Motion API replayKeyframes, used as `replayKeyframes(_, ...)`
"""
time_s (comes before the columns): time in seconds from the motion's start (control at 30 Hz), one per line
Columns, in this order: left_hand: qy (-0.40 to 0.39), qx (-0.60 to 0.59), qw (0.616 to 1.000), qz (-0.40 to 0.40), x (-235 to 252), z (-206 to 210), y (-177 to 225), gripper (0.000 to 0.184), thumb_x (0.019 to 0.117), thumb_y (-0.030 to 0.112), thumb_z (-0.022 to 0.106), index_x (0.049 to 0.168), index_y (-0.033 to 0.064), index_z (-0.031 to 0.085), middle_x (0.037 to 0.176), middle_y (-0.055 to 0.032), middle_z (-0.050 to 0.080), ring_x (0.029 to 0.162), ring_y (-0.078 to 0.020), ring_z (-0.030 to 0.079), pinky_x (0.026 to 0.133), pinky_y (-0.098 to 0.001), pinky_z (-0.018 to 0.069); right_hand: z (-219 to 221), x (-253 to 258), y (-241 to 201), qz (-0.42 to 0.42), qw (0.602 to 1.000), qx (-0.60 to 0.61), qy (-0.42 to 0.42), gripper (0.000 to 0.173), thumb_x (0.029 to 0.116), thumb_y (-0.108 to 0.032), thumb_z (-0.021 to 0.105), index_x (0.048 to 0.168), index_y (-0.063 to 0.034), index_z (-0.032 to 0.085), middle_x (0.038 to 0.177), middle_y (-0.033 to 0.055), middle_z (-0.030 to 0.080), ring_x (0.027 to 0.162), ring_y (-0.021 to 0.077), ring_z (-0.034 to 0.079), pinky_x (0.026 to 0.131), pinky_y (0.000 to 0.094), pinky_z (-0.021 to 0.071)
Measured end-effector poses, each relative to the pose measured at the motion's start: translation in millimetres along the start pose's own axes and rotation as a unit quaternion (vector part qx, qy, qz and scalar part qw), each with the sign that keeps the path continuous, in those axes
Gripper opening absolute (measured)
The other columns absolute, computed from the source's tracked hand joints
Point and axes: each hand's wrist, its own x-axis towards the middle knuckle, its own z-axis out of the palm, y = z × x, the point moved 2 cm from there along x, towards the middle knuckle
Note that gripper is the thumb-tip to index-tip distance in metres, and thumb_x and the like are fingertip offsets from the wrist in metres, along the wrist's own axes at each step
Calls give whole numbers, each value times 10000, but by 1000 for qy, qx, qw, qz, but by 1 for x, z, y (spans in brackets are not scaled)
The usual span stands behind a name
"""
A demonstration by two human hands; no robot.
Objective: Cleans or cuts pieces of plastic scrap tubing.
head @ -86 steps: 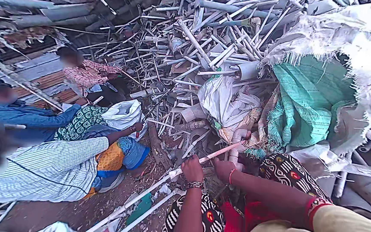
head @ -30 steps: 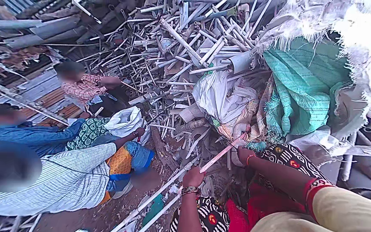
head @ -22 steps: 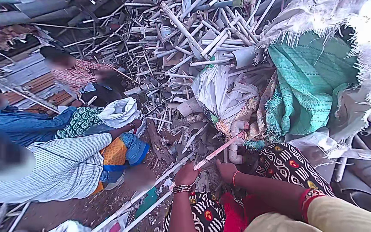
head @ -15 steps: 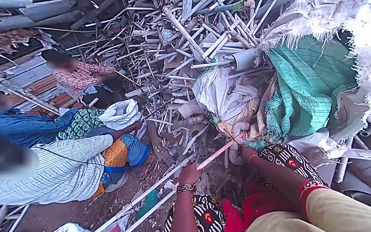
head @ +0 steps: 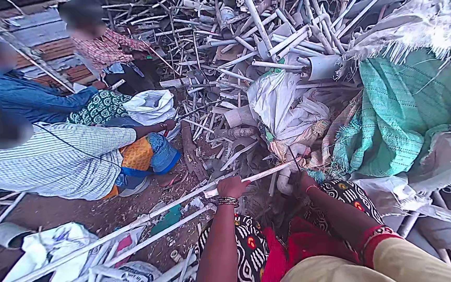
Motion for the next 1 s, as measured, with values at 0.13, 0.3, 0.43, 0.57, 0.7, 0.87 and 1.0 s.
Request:
replayKeyframes(0.13,0,-5,1000,-3,5,-3,6,639,1063,550,487,1277,-29,651,1353,-260,637,1337,-405,568,1119,-608,391,19,-47,-60,-127,990,-58,-30,484,1128,-339,354,1503,-33,372,1301,241,647,1228,390,650,996,561,521)
replayKeyframes(0.3,1,-16,1000,0,12,0,-1,564,1061,488,532,1317,-3,640,1374,-239,633,1352,-393,557,1158,-610,347,19,-60,-75,-159,981,-105,-41,495,1127,-372,346,1516,-68,379,1276,234,663,1209,403,657,977,579,524)
replayKeyframes(0.43,20,-26,999,8,14,0,-1,513,1061,431,559,1338,7,638,1368,-241,637,1348,-396,559,1166,-608,338,-3,-4,-27,-61,996,-65,7,471,1116,-342,380,1494,-62,394,1312,233,649,1238,397,644,989,583,516)
replayKeyframes(0.57,66,-51,997,3,17,9,4,392,1022,350,649,1186,-2,708,1210,-227,709,1217,-393,640,1109,-605,395,13,-42,-58,-107,992,-64,-28,486,1132,-334,341,1508,-27,378,1333,228,634,1268,362,629,1031,542,499)
replayKeyframes(0.7,54,-59,997,10,16,4,2,354,1005,277,682,1157,-42,691,1198,-263,693,1181,-434,648,980,-642,473,31,-84,-93,-220,965,-128,-68,492,1139,-369,339,1484,-25,403,1248,241,656,1211,388,647,996,553,502)
replayKeyframes(0.87,41,-70,997,14,14,6,-1,335,1007,275,680,1152,-26,700,1203,-264,691,1182,-440,648,951,-653,487,14,-20,-30,-97,990,-105,-6,504,1136,-359,327,1524,-40,367,1332,243,638,1262,388,630,1028,563,495)
replayKeyframes(1.0,49,-81,996,3,16,6,4,319,995,245,681,1167,-24,695,1214,-242,696,1185,-414,650,978,-625,477,20,-32,-44,-98,995,-32,-8,482,1137,-295,352,1495,26,368,1325,265,626,1261,375,628,1054,518,486)
